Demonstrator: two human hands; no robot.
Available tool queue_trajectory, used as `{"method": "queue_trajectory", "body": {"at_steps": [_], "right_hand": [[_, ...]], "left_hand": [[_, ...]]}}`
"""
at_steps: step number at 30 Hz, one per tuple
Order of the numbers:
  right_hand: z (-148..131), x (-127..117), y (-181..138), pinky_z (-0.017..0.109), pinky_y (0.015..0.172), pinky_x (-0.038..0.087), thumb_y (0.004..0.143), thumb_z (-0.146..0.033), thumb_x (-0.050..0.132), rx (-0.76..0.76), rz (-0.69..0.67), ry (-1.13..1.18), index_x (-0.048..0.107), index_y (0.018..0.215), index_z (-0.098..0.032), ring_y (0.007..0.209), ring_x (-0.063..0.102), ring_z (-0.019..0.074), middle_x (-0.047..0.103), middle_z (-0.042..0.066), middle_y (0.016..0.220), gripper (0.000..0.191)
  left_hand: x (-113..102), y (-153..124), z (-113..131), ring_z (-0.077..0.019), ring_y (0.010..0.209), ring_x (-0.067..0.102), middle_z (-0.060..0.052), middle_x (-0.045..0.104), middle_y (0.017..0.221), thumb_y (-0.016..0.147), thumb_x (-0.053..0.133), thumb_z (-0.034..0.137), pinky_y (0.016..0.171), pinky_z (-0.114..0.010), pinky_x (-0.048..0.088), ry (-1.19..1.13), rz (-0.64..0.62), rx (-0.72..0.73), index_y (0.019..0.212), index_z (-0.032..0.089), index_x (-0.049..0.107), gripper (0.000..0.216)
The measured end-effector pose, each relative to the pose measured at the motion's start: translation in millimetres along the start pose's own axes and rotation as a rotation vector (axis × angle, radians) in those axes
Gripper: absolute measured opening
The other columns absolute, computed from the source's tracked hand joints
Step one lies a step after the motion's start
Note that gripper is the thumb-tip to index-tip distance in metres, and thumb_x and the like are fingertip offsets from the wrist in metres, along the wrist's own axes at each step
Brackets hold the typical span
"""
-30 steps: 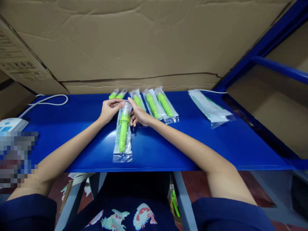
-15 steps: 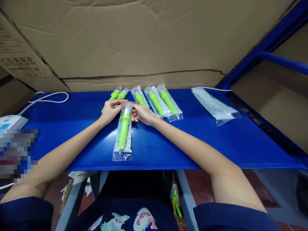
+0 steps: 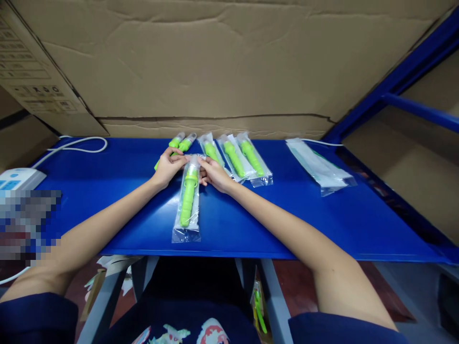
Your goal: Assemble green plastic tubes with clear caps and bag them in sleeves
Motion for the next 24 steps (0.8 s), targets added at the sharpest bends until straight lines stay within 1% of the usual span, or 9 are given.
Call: {"method": "queue_trajectory", "body": {"at_steps": [2,5,7,10,12,14,17,21,24], "right_hand": [[1,1,-2,0.015,0.033,0.036,0.112,-0.036,0.053,0.036,-0.001,0.010,0.048,0.098,-0.021,0.039,0.054,0.0098,0.059,-0.005,0.056,0.021],[2,3,-3,0.017,0.033,0.037,0.108,-0.052,0.056,0.082,-0.042,0.017,0.053,0.100,-0.020,0.041,0.056,0.0119,0.061,-0.002,0.057,0.033],[3,5,-3,0.018,0.034,0.037,0.106,-0.060,0.056,0.089,-0.076,0.009,0.058,0.103,-0.018,0.042,0.056,0.0125,0.063,0.000,0.058,0.041],[3,6,-1,0.018,0.035,0.037,0.105,-0.063,0.057,0.064,-0.102,0.006,0.063,0.105,-0.019,0.043,0.056,0.0118,0.066,0.002,0.062,0.045],[4,5,0,0.017,0.035,0.037,0.105,-0.059,0.059,0.049,-0.110,0.017,0.064,0.105,-0.018,0.043,0.055,0.0108,0.067,0.002,0.063,0.041],[5,5,1,0.017,0.035,0.037,0.105,-0.053,0.062,0.047,-0.116,0.025,0.063,0.102,-0.017,0.043,0.054,0.0098,0.066,0.001,0.062,0.037],[6,6,1,0.015,0.034,0.036,0.107,-0.043,0.062,0.053,-0.123,0.028,0.062,0.100,-0.016,0.043,0.053,0.0089,0.064,0.000,0.061,0.029],[3,5,1,0.014,0.034,0.034,0.111,-0.030,0.052,0.033,-0.106,0.044,0.061,0.103,-0.016,0.040,0.050,0.0074,0.059,-0.004,0.059,0.019],[3,4,3,0.014,0.034,0.033,0.108,-0.029,0.058,0.020,-0.099,0.045,0.060,0.098,-0.017,0.040,0.047,0.0068,0.055,-0.006,0.058,0.016]], "left_hand": [[-1,0,-3,-0.0136,0.074,0.074,0.003,0.077,0.078,0.069,0.090,0.026,0.074,-0.026,0.060,-0.031,0.014,-0.006,0.090,0.023,0.053,0.042],[-1,0,-8,-0.0126,0.074,0.073,0.004,0.076,0.080,0.071,0.090,0.030,0.075,-0.026,0.059,-0.033,0.016,-0.021,0.096,0.024,0.052,0.046],[2,0,-8,-0.0117,0.066,0.068,0.005,0.071,0.075,0.075,0.090,0.042,0.068,-0.026,0.056,-0.006,-0.024,-0.019,0.093,0.023,0.054,0.044],[19,-3,-5,-0.0097,0.051,0.052,0.004,0.057,0.061,0.083,0.079,0.068,0.053,-0.027,0.045,0.083,-0.217,-0.012,0.078,0.023,0.057,0.051],[29,-8,-3,-0.0089,0.046,0.043,0.002,0.050,0.057,0.083,0.073,0.078,0.047,-0.029,0.038,0.128,-0.340,-0.008,0.072,0.023,0.058,0.058],[32,-10,0,-0.0088,0.046,0.039,0.002,0.050,0.057,0.079,0.075,0.081,0.045,-0.029,0.034,0.135,-0.382,-0.011,0.075,0.023,0.063,0.060],[32,-12,2,-0.0094,0.048,0.039,0.001,0.053,0.061,0.073,0.080,0.080,0.046,-0.028,0.033,0.120,-0.374,-0.027,0.081,0.021,0.066,0.061],[33,-13,3,-0.0075,0.049,0.039,0.004,0.054,0.062,0.068,0.084,0.077,0.044,-0.023,0.030,0.077,-0.335,-0.060,0.079,0.021,0.063,0.061],[34,-13,7,-0.0086,0.051,0.040,0.004,0.052,0.061,0.066,0.085,0.076,0.046,-0.024,0.030,0.076,-0.322,-0.041,0.075,0.021,0.059,0.061]]}}
Point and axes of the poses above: each hand's wrist, its own y-axis towards the middle knuckle, its own x-axis out of the palm, z = x × y, the point moved 10 cm from there along y, towards the middle knuckle
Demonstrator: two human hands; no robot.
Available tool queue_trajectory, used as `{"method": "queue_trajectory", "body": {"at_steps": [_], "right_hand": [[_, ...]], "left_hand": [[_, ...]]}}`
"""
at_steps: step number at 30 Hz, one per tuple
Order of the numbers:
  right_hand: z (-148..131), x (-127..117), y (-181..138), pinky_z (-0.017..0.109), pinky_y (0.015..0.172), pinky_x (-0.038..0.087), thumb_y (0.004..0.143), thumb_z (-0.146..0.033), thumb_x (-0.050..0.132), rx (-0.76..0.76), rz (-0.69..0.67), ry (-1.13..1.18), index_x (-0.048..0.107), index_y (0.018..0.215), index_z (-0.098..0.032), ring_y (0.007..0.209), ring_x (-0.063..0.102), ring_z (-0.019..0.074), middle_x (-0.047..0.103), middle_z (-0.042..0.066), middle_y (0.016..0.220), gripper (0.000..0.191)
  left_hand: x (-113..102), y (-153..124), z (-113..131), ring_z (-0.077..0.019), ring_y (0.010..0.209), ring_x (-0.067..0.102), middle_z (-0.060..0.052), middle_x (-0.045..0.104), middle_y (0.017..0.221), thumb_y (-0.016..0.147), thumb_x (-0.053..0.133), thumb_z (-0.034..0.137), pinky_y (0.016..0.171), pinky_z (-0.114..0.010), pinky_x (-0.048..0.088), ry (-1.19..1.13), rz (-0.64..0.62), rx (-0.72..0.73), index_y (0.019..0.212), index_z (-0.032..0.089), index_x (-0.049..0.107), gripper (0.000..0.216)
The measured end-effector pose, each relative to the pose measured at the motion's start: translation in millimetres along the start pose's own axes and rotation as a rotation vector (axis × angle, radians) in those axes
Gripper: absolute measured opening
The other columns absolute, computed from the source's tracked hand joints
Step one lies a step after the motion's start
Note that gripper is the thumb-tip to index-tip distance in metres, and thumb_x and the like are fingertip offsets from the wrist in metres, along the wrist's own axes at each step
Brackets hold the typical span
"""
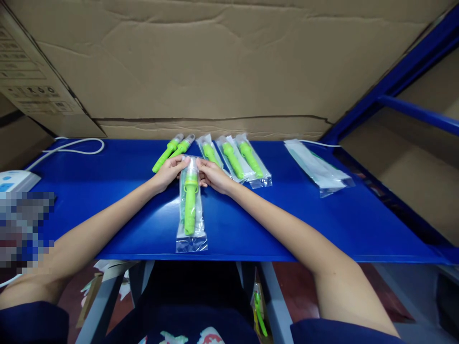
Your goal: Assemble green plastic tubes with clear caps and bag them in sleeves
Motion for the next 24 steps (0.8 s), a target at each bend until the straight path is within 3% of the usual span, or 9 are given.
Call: {"method": "queue_trajectory", "body": {"at_steps": [4,10,15,24], "right_hand": [[1,-1,0,0.014,0.036,0.033,0.105,-0.032,0.063,0.000,0.017,-0.014,0.056,0.085,-0.017,0.040,0.045,0.0065,0.048,-0.007,0.053,0.026],[-2,-3,-2,0.015,0.036,0.032,0.095,-0.038,0.077,-0.032,0.066,-0.029,0.056,0.075,-0.016,0.041,0.043,0.0054,0.047,-0.007,0.052,0.036],[-4,-5,-2,0.016,0.036,0.031,0.088,-0.042,0.085,-0.076,0.092,-0.058,0.057,0.070,-0.016,0.040,0.042,0.0050,0.047,-0.007,0.050,0.042],[-2,-10,0,0.017,0.034,0.031,0.090,-0.052,0.081,-0.129,0.096,-0.107,0.057,0.073,-0.018,0.037,0.043,0.0053,0.050,-0.006,0.049,0.046]], "left_hand": [[3,-1,19,-0.0120,0.060,0.045,0.001,0.054,0.067,0.074,0.078,0.076,0.055,-0.027,0.036,0.122,-0.025,0.149,0.071,0.020,0.057,0.060],[3,-9,38,-0.0112,0.058,0.031,0.005,0.035,0.061,0.095,0.058,0.062,0.056,-0.029,0.025,0.452,0.017,0.337,0.065,0.022,0.040,0.053],[4,-12,42,-0.0117,0.058,0.032,0.005,0.035,0.062,0.099,0.049,0.046,0.058,-0.030,0.025,0.582,0.049,0.397,0.067,0.022,0.040,0.041],[7,-17,50,-0.0121,0.056,0.032,0.005,0.035,0.059,0.101,0.047,0.040,0.058,-0.030,0.026,0.665,0.071,0.454,0.067,0.023,0.035,0.040]]}}
Point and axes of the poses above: each hand's wrist, its own y-axis towards the middle knuckle, its own x-axis out of the palm, z = x × y, the point moved 10 cm from there along y, towards the middle knuckle
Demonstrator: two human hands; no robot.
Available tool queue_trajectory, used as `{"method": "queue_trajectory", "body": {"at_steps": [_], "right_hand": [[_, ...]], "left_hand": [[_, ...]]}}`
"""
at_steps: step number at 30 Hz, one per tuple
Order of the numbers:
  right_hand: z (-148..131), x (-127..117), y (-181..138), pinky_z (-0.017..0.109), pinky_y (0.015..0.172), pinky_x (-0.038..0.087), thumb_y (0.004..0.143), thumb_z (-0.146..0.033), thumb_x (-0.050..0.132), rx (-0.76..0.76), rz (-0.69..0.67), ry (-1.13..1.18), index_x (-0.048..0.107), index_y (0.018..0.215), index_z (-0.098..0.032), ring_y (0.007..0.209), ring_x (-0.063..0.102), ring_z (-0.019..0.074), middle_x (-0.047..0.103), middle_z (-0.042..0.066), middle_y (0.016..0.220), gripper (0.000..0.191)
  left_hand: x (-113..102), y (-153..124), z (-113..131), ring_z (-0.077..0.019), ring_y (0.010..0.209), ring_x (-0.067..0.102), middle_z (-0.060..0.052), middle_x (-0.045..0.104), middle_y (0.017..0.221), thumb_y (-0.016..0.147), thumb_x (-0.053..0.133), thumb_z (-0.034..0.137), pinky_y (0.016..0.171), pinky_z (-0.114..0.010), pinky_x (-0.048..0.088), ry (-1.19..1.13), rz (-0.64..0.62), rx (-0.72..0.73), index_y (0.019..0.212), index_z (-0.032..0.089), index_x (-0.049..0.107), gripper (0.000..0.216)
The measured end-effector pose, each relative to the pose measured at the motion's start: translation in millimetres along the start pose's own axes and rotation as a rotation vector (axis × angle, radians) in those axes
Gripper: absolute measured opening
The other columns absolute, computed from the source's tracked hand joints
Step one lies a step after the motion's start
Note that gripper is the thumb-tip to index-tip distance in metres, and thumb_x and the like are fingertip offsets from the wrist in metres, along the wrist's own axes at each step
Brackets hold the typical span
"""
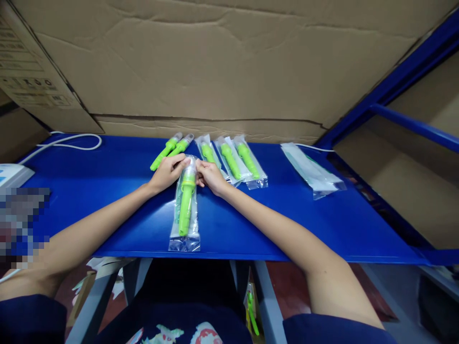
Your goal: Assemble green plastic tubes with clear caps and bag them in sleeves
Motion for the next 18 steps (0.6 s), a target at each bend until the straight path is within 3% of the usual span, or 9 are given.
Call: {"method": "queue_trajectory", "body": {"at_steps": [4,7,10,13,14,16,18], "right_hand": [[2,1,2,0.019,0.035,0.039,0.093,-0.063,0.074,-0.062,-0.026,-0.030,0.055,0.083,-0.020,0.042,0.049,0.0081,0.053,-0.006,0.056,0.048],[-4,-5,-1,0.022,0.042,0.049,0.099,-0.064,0.063,-0.204,0.044,-0.109,0.056,0.118,-0.021,0.052,0.058,0.0122,0.059,-0.004,0.071,0.047],[-19,-12,-13,0.032,0.067,0.063,0.103,-0.056,0.055,-0.394,0.164,-0.326,0.037,0.151,-0.025,0.082,0.071,0.0173,0.067,0.011,0.121,0.060],[-45,-5,-35,0.046,0.096,0.061,0.100,-0.046,0.055,-0.633,0.259,-0.696,0.032,0.157,-0.021,0.124,0.064,0.0272,0.043,0.022,0.159,0.067],[-53,4,-44,0.049,0.102,0.057,0.100,-0.044,0.054,-0.718,0.259,-0.831,0.036,0.155,-0.018,0.132,0.059,0.0297,0.041,0.023,0.161,0.063],[-64,28,-63,0.052,0.105,0.053,0.104,-0.039,0.048,-0.852,0.194,-1.095,0.052,0.143,-0.015,0.134,0.057,0.0320,0.054,0.022,0.151,0.046],[-62,56,-77,0.047,0.092,0.054,0.109,-0.033,0.037,-0.882,0.066,-1.357,0.068,0.117,-0.014,0.111,0.067,0.0302,0.073,0.018,0.116,0.037]], "left_hand": [[1,0,-10,-0.0119,0.055,0.038,0.003,0.041,0.059,0.100,0.050,0.041,0.056,-0.029,0.028,0.019,-0.011,-0.023,0.068,0.023,0.040,0.039],[1,-1,-32,-0.0114,0.048,0.044,0.003,0.048,0.056,0.102,0.052,0.045,0.050,-0.027,0.030,-0.015,0.003,-0.172,0.070,0.023,0.045,0.040],[2,-5,-52,-0.0122,0.039,0.049,0.005,0.051,0.049,0.104,0.052,0.044,0.043,-0.025,0.031,-0.097,0.016,-0.353,0.077,0.024,0.047,0.034],[5,-10,-61,-0.0150,0.036,0.056,0.006,0.058,0.052,0.105,0.052,0.036,0.039,-0.024,0.036,-0.213,-0.012,-0.492,0.093,0.024,0.049,0.017],[5,-11,-61,-0.0154,0.037,0.058,0.006,0.061,0.056,0.104,0.052,0.033,0.038,-0.024,0.037,-0.233,-0.020,-0.520,0.099,0.024,0.048,0.011],[1,-11,-57,-0.0154,0.039,0.061,0.006,0.065,0.062,0.102,0.053,0.026,0.039,-0.024,0.040,-0.180,-0.021,-0.521,0.108,0.024,0.048,0.007],[-7,-8,-46,-0.0156,0.043,0.063,0.006,0.066,0.063,0.100,0.054,0.021,0.046,-0.025,0.046,-0.002,-0.022,-0.434,0.114,0.022,0.052,0.013]]}}
Point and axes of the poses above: each hand's wrist, its own y-axis towards the middle knuckle, its own x-axis out of the palm, z = x × y, the point moved 10 cm from there along y, towards the middle knuckle
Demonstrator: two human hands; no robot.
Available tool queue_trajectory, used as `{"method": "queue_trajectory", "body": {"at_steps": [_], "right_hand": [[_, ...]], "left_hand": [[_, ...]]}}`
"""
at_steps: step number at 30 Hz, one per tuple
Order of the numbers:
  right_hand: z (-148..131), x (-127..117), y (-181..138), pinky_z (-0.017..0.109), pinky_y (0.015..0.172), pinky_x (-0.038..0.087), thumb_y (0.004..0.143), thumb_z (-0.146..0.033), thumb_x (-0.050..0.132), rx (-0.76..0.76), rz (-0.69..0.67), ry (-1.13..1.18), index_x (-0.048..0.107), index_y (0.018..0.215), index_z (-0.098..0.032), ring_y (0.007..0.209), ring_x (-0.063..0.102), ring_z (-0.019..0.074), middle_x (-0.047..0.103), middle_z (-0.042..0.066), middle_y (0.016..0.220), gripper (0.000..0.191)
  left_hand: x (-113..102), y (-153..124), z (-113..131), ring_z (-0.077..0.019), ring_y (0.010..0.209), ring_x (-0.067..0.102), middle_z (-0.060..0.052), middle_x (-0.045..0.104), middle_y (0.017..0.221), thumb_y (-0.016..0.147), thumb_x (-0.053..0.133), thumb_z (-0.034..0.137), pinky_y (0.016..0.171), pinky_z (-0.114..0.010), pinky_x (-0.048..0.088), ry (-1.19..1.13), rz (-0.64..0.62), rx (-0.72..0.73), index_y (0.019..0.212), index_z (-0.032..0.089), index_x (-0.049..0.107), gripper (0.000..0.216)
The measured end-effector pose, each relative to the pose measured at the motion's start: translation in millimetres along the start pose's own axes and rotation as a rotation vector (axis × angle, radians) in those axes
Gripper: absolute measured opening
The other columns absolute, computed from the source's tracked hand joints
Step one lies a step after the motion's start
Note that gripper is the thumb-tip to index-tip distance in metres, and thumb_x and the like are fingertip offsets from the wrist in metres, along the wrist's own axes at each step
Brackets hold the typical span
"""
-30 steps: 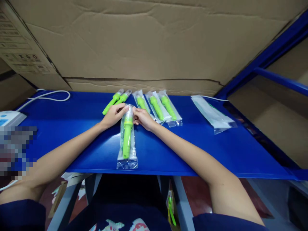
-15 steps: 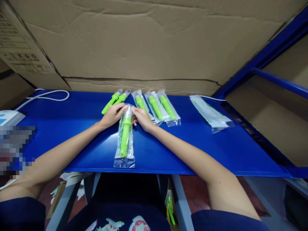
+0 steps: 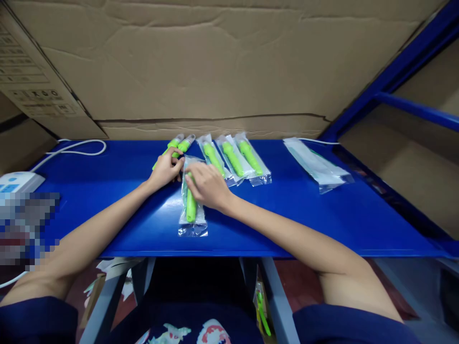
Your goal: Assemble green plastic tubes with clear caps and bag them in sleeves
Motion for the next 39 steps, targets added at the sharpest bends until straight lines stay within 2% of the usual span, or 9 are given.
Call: {"method": "queue_trajectory", "body": {"at_steps": [3,8,13,22,28,30,34,37,39], "right_hand": [[-39,6,-8,0.039,0.071,0.049,0.112,-0.037,0.033,-0.090,-0.209,-0.224,0.074,0.096,-0.014,0.089,0.069,0.0284,0.075,0.015,0.090,0.049],[-77,13,-30,0.043,0.086,0.058,0.110,-0.061,0.038,-0.076,-0.376,-0.360,0.075,0.125,-0.006,0.119,0.069,0.0389,0.070,0.027,0.136,0.068],[-62,31,-32,0.050,0.104,0.057,0.109,-0.061,0.043,0.004,-0.460,-0.362,0.060,0.149,0.004,0.145,0.054,0.0445,0.052,0.033,0.157,0.078],[24,54,-3,0.056,0.130,0.033,0.109,-0.050,0.045,0.132,-0.339,-0.128,0.045,0.162,0.001,0.162,0.031,0.0402,0.033,0.026,0.172,0.074],[29,56,0,0.061,0.134,0.016,0.108,-0.031,0.041,0.164,-0.310,-0.144,0.043,0.163,0.001,0.165,0.026,0.0368,0.027,0.026,0.174,0.063],[21,50,4,0.062,0.135,0.012,0.106,-0.022,0.039,0.121,-0.282,-0.172,0.048,0.160,0.000,0.165,0.028,0.0347,0.028,0.024,0.174,0.058],[21,9,21,0.064,0.133,0.015,0.107,-0.034,0.046,0.052,-0.154,-0.226,0.064,0.145,-0.005,0.159,0.038,0.0373,0.039,0.024,0.170,0.051],[66,-50,28,0.065,0.120,0.038,0.107,-0.036,0.045,0.221,-0.008,-0.267,0.071,0.132,-0.010,0.143,0.056,0.0400,0.057,0.025,0.156,0.044],[120,-89,17,0.060,0.105,0.049,0.106,-0.034,0.047,0.473,0.018,-0.311,0.072,0.129,-0.008,0.124,0.067,0.0409,0.071,0.027,0.134,0.043]], "left_hand": [[-11,-3,23,-0.0194,0.062,0.072,0.001,0.070,0.069,0.100,0.053,0.020,0.064,-0.029,0.054,0.308,0.060,0.165,0.114,0.021,0.061,0.016],[-26,-4,35,-0.0294,0.114,0.074,-0.011,0.079,0.117,0.101,0.052,0.023,0.095,-0.039,0.057,0.672,0.133,0.214,0.114,0.019,0.070,0.023],[-31,2,13,-0.0339,0.149,0.053,-0.015,0.057,0.160,0.102,0.052,0.024,0.119,-0.054,0.042,0.753,0.052,0.132,0.139,0.018,0.066,0.040],[-31,6,11,-0.0342,0.144,0.056,-0.016,0.071,0.143,0.102,0.050,0.028,0.120,-0.056,0.033,0.760,0.043,0.173,0.115,0.018,0.076,0.031],[-31,2,26,-0.0342,0.132,0.063,-0.014,0.075,0.134,0.100,0.051,0.032,0.114,-0.054,0.039,0.721,0.074,0.206,0.082,0.018,0.075,0.033],[-30,0,27,-0.0348,0.134,0.061,-0.015,0.073,0.136,0.099,0.054,0.033,0.116,-0.055,0.038,0.736,0.069,0.204,0.084,0.018,0.075,0.030],[-33,0,14,-0.0390,0.144,0.053,-0.020,0.059,0.153,0.098,0.061,0.042,0.118,-0.057,0.040,0.771,0.028,0.127,0.123,0.015,0.070,0.038],[-39,3,-1,-0.0417,0.142,0.054,-0.023,0.055,0.155,0.101,0.055,0.050,0.115,-0.057,0.046,0.754,0.003,0.035,0.126,0.014,0.065,0.045],[-44,5,-8,-0.0414,0.138,0.058,-0.022,0.056,0.152,0.103,0.051,0.048,0.113,-0.055,0.049,0.739,0.013,-0.007,0.123,0.015,0.064,0.041]]}}
Point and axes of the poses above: each hand's wrist, its own y-axis towards the middle knuckle, its own x-axis out of the palm, z = x × y, the point moved 10 cm from there along y, towards the middle knuckle
